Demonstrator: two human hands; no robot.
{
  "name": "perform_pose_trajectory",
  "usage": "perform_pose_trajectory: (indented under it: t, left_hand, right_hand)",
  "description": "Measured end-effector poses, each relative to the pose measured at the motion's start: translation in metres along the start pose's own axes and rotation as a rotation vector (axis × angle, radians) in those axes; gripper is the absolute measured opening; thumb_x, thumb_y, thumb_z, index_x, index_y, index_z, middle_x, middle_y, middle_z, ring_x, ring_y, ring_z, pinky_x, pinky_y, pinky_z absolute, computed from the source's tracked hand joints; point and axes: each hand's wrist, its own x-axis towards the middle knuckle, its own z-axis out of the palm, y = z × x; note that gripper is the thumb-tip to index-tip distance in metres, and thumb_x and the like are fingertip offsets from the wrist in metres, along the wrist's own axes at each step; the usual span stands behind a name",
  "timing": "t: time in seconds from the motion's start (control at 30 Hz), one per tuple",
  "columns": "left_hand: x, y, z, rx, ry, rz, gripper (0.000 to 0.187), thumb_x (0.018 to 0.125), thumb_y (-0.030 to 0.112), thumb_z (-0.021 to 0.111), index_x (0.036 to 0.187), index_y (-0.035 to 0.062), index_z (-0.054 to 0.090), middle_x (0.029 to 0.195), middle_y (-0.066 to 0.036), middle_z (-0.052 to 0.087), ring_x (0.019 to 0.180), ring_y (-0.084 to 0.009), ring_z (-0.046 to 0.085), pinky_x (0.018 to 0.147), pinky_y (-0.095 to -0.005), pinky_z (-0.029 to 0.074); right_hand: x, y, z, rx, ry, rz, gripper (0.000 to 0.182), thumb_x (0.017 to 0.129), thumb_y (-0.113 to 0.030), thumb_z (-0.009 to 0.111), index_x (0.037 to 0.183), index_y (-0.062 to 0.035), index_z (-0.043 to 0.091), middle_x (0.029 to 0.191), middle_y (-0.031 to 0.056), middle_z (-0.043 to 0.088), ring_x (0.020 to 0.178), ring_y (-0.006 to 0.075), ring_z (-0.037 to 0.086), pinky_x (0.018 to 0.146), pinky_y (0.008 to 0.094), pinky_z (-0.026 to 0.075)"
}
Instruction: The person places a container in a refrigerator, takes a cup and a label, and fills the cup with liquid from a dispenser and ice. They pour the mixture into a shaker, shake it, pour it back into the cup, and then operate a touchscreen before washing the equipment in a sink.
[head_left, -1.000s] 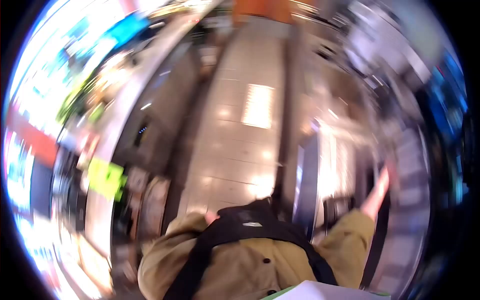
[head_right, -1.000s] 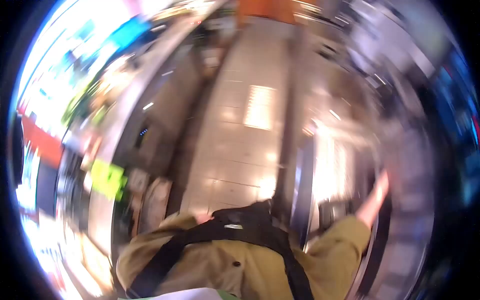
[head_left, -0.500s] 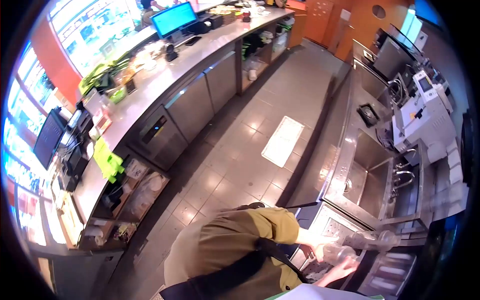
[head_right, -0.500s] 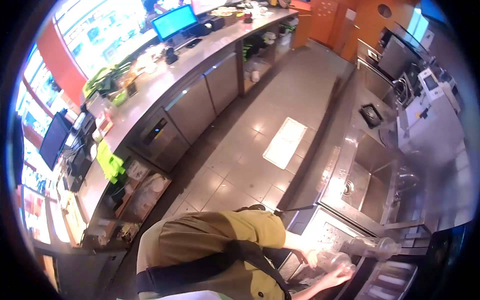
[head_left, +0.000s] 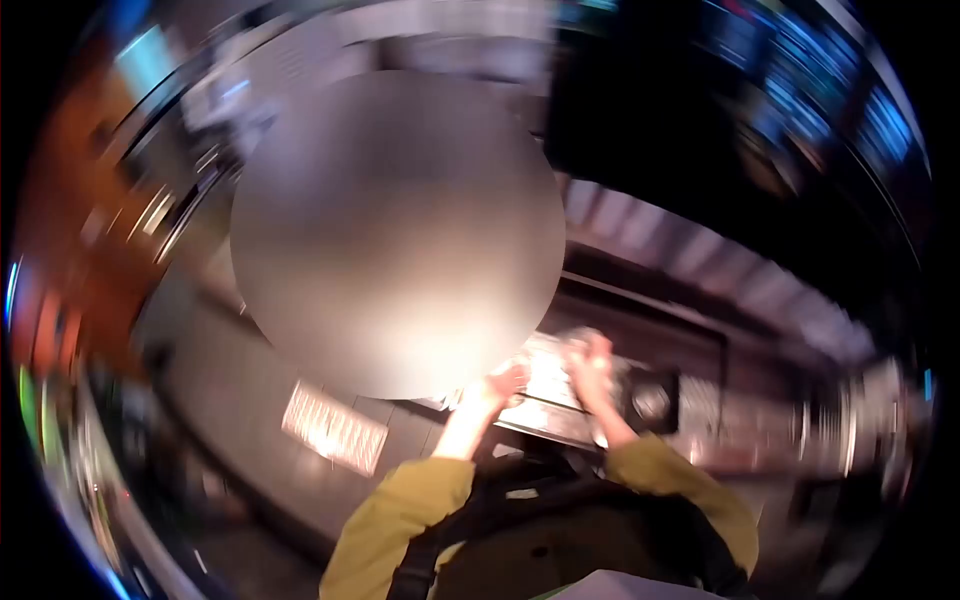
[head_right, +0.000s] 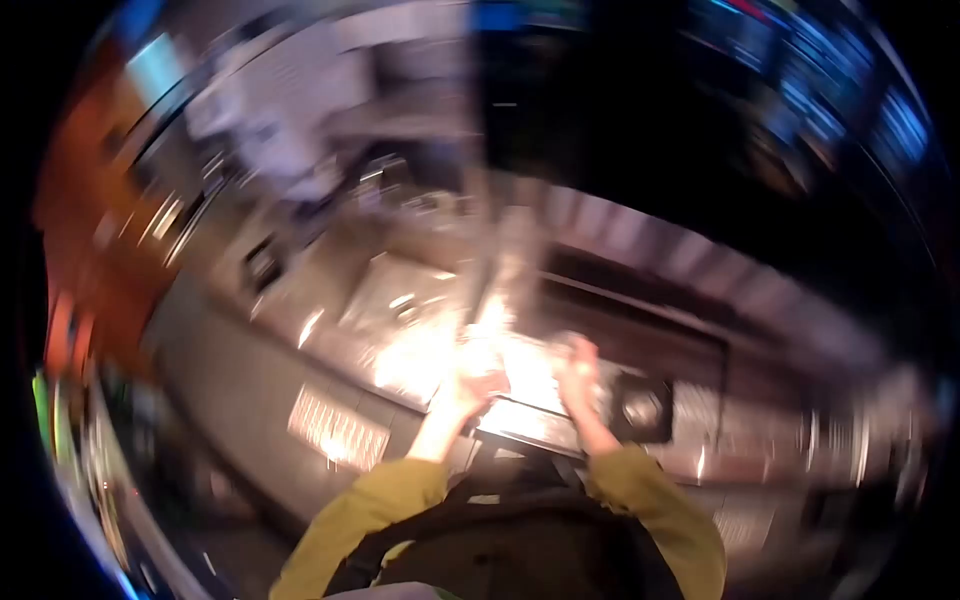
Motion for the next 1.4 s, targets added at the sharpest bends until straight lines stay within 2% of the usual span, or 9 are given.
perform_pose_trajectory:
  t: [0.1,0.23,0.3,0.43,0.5,0.63,0.77,1.0,1.4]
  left_hand:
    - [-0.012,0.013,0.010,-0.081,-0.255,-0.124,0.049,0.084,0.044,0.044,0.112,0.0039,0.045,0.084,-0.007,0.051,0.076,-0.0201,0.051,0.067,-0.0297,0.047]
    - [-0.022,-0.023,0.052,0.323,0.214,0.076,0.068,0.079,0.053,0.049,0.129,0.0110,0.030,0.117,-0.014,0.045,0.097,-0.0297,0.051,0.085,-0.0459,0.043]
    - [-0.031,-0.042,0.060,0.290,0.060,-0.034,0.063,0.080,0.047,0.050,0.131,0.0174,0.028,0.123,-0.014,0.040,0.101,-0.0287,0.050,0.083,-0.0464,0.043]
    - [-0.055,-0.133,0.116,0.699,-0.253,0.007,0.077,0.080,0.030,0.057,0.137,0.0303,0.006,0.123,-0.015,0.039,0.102,-0.0302,0.049,0.079,-0.0448,0.045]
    - [-0.050,-0.194,0.130,0.732,-0.459,-0.164,0.095,0.074,0.013,0.063,0.137,0.0303,-0.006,0.140,-0.016,0.007,0.106,-0.0311,0.045,0.078,-0.0431,0.045]
    - [-0.093,-0.357,0.173,0.784,-0.709,-0.524,0.090,0.079,0.021,0.058,0.136,0.0318,-0.011,0.125,-0.018,0.035,0.098,-0.0274,0.050,0.078,-0.0435,0.046]
    - [-0.112,-0.565,0.200,0.556,-0.532,-1.254,0.058,0.080,0.046,0.051,0.127,0.0167,0.033,0.115,-0.017,0.043,0.095,-0.0285,0.051,0.079,-0.0443,0.046]
    - [-0.256,-0.765,0.245,0.531,-0.815,-1.576,0.049,0.080,0.046,0.048,0.115,0.0112,0.045,0.113,-0.014,0.048,0.100,-0.0315,0.048,0.085,-0.0440,0.043]
    - [-0.212,-0.957,0.277,0.566,-0.058,-1.862,0.047,0.075,0.041,0.057,0.110,0.0107,0.048,0.104,-0.010,0.051,0.101,-0.0295,0.046,0.091,-0.0459,0.038]
  right_hand:
    - [0.002,0.050,0.043,-0.171,0.132,-0.152,0.049,0.069,-0.032,0.065,0.102,0.0000,0.050,0.091,0.0191,0.053,0.089,0.0333,0.051,0.075,0.0392,0.042]
    - [-0.001,0.034,0.014,-0.226,0.213,-0.187,0.066,0.070,-0.036,0.066,0.115,0.0061,0.040,0.107,0.0231,0.048,0.098,0.0351,0.048,0.084,0.0391,0.040]
    - [-0.024,0.032,-0.017,-0.360,0.184,-0.111,0.079,0.072,-0.037,0.065,0.126,0.0083,0.028,0.120,0.0247,0.040,0.109,0.0355,0.043,0.093,0.0370,0.036]
    - [-0.089,0.041,-0.135,0.471,0.180,0.306,0.067,0.080,-0.021,0.061,0.131,-0.0049,0.022,0.121,0.0177,0.041,0.104,0.0225,0.048,0.088,0.0331,0.041]
    - [-0.131,0.072,-0.189,0.758,0.363,0.402,0.042,0.083,-0.014,0.058,0.115,-0.0043,0.033,0.108,0.0111,0.049,0.091,0.0153,0.052,0.075,0.0288,0.045]
    - [-0.254,0.153,-0.300,0.322,0.762,0.418,0.024,0.080,-0.022,0.061,0.072,-0.0020,0.050,0.064,0.0050,0.055,0.061,0.0119,0.054,0.056,0.0279,0.044]
    - [-0.398,0.226,-0.408,0.443,0.853,0.799,0.037,0.081,-0.035,0.060,0.073,0.0001,0.056,0.064,0.0046,0.058,0.062,0.0091,0.054,0.061,0.0238,0.046]
    - [-0.646,0.286,-0.412,0.804,1.393,1.205,0.063,0.079,-0.053,0.052,0.119,-0.0051,0.043,0.101,0.0090,0.055,0.074,0.0201,0.057,0.063,0.0328,0.046]
    - [-0.728,0.332,-0.386,0.906,0.582,1.842,0.049,0.079,-0.052,0.052,0.082,-0.0034,0.052,0.068,0.0077,0.055,0.053,0.0180,0.050,0.047,0.0322,0.040]
